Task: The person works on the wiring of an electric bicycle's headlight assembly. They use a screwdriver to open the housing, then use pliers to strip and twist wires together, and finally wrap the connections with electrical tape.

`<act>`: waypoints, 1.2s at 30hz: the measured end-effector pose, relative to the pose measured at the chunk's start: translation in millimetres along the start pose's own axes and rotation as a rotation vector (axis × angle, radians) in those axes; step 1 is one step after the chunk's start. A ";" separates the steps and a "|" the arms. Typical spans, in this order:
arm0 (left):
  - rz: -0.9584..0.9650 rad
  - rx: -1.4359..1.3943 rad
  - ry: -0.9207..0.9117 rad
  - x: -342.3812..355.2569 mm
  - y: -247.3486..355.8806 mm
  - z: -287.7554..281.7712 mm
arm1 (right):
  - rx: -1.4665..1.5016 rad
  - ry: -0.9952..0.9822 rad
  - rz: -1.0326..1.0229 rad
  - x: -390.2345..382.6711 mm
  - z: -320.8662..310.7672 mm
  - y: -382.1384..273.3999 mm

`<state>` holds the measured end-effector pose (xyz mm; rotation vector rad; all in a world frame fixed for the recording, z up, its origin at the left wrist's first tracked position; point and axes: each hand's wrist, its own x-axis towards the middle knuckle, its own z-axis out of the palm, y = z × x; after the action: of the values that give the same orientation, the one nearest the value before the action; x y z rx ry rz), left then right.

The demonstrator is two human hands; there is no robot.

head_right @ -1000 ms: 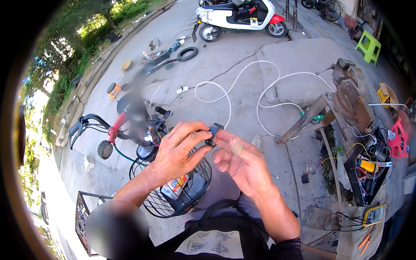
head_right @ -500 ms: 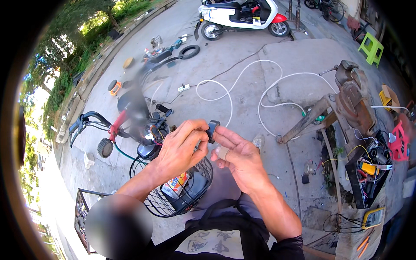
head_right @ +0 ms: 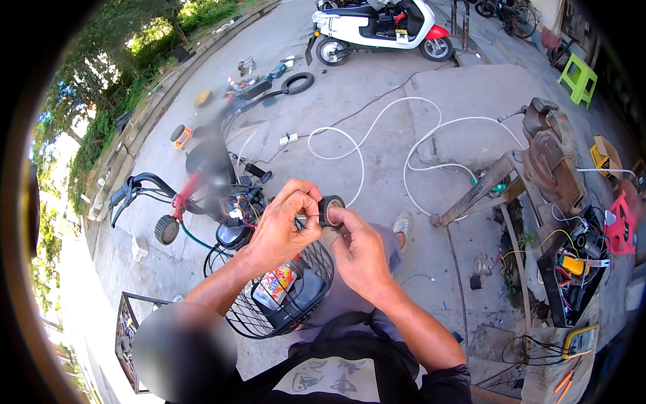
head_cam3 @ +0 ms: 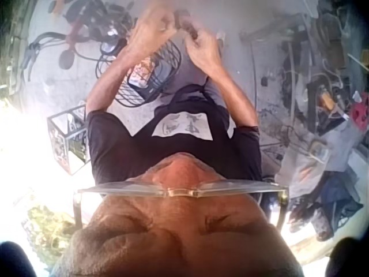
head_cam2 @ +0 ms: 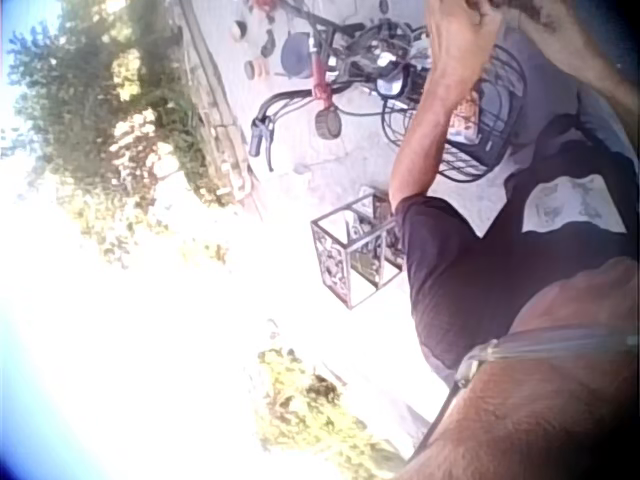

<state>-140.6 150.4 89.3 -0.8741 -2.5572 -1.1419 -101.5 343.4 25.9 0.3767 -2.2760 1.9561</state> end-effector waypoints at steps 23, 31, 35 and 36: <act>-0.091 -0.201 0.132 -9.9 -0.1 -15.0 | 0.082 0.184 -0.101 15.2 13.7 1.3; -0.009 -0.184 0.126 -10.0 1.2 -4.9 | -0.038 0.205 -0.216 17.8 13.3 -5.3; 0.144 0.004 0.134 -11.1 -0.5 -7.0 | -0.046 0.219 -0.248 18.7 12.7 -3.5; 0.140 -0.001 0.131 -11.1 -0.1 -6.6 | -0.050 0.223 -0.256 18.9 12.2 -3.2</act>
<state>-132.2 140.7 89.1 -0.9296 -2.3522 -1.1198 -118.0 328.9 31.7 0.3996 -2.0232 1.7201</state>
